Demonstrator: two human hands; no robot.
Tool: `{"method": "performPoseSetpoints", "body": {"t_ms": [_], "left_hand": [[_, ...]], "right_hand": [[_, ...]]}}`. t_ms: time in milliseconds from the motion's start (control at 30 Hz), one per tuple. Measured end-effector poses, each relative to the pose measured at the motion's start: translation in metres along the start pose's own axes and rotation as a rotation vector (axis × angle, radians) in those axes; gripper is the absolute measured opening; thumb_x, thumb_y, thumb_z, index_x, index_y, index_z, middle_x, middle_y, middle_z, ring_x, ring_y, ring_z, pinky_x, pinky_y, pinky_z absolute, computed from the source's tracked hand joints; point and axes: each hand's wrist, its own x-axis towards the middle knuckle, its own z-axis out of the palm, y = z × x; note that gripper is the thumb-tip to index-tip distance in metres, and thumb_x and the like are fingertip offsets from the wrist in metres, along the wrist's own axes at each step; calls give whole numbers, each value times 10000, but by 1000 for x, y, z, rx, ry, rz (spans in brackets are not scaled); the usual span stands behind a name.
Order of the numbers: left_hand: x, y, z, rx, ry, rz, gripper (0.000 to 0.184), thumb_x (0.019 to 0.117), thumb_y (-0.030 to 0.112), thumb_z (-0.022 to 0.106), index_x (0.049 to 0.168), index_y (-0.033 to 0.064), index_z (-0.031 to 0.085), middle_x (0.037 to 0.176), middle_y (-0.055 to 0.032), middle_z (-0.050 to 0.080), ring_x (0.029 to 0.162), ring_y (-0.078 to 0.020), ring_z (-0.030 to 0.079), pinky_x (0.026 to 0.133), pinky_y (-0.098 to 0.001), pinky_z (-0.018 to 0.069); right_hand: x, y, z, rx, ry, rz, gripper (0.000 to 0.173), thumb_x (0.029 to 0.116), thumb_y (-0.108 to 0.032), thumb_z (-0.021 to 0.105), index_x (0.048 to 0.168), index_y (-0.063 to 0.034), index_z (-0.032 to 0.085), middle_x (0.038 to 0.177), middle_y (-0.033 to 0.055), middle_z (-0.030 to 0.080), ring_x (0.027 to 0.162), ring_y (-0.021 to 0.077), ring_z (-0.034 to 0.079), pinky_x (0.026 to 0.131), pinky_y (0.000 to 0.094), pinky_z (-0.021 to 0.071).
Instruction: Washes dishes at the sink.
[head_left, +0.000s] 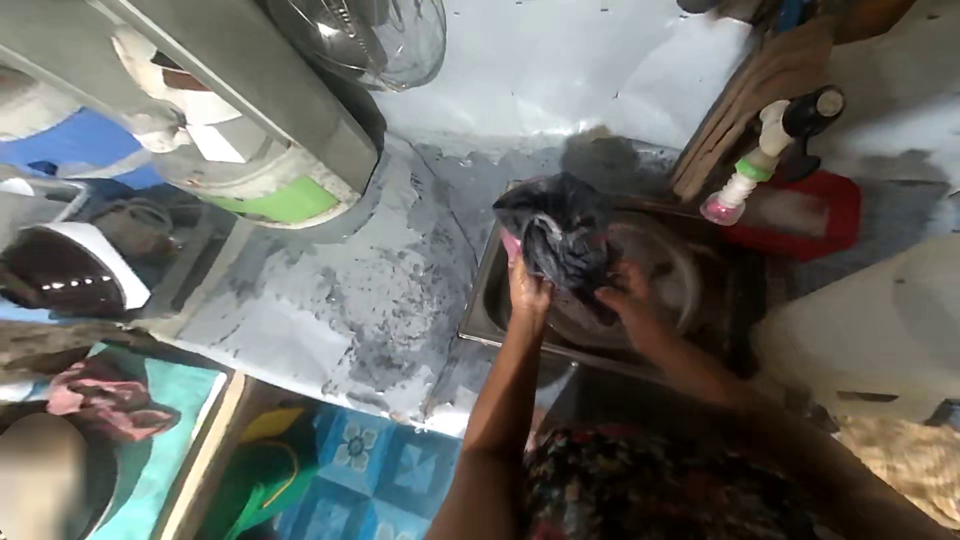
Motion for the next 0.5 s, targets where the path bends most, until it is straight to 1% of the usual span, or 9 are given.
{"method": "performPoseSetpoints", "body": {"t_ms": [67,133,200,267,300,333,400,467,500], "left_hand": [[4,1,-20,94,-71,18,179,1031,152,433,1155,113,557,930,5,715,849,-90,699,765,-302,601],[-5,1,-26,156,-111,-8,184,981,117,507,1163,124,532,915,35,720,829,-69,701,752,-287,605],[-15,-2,-27,149,-200,-33,236,903,158,645,1127,151,573,918,53,739,845,-61,711,780,-288,608],[-22,-5,-24,152,-276,-58,306,849,202,751,1116,153,609,920,45,748,850,-65,715,800,-300,608],[-23,-5,-20,192,-283,-67,281,879,156,690,1139,144,583,924,45,739,854,-59,708,806,-294,604],[-23,-4,-15,230,-257,-70,248,920,107,607,1164,125,561,931,35,726,859,-59,700,813,-290,598],[-23,0,-7,302,-160,-76,239,1020,65,465,1255,91,502,984,27,688,892,-43,674,840,-268,577],[-23,2,-6,343,-145,-96,267,1059,77,419,1322,78,459,1024,27,657,909,-36,656,851,-261,565],[-22,1,-7,329,-178,-105,240,1048,120,451,1283,100,495,977,37,684,861,-40,673,805,-260,580]], "right_hand": [[1,-16,-9,-102,62,-279,383,962,-55,578,1314,33,456,1172,114,637,986,82,641,846,286,557],[25,-27,-15,-119,75,-516,290,954,-44,559,1214,81,529,1130,94,641,1005,29,617,880,223,531],[57,-29,-20,-183,-1,-556,355,1008,-126,551,1304,68,536,1300,158,597,1199,118,579,1024,288,491],[80,-14,-16,-290,-49,-471,629,996,-366,587,1524,-53,450,1546,196,448,1433,268,437,1174,462,392],[83,-2,-8,-374,-24,-474,746,946,-504,605,1561,-120,432,1584,197,409,1464,333,394,1173,572,357],[80,7,3,-479,32,-536,824,883,-628,609,1539,-147,482,1563,229,431,1432,418,409,1113,676,350],[62,19,20,-658,111,-671,887,818,-756,570,1427,-112,605,1423,302,537,1302,528,488,1017,740,367],[57,26,24,-697,153,-788,691,854,-575,656,1259,-15,682,1249,340,603,1152,543,568,942,711,409],[67,27,20,-640,174,-806,552,876,-427,704,1183,32,697,1181,323,641,1107,495,607,946,668,441]]}}
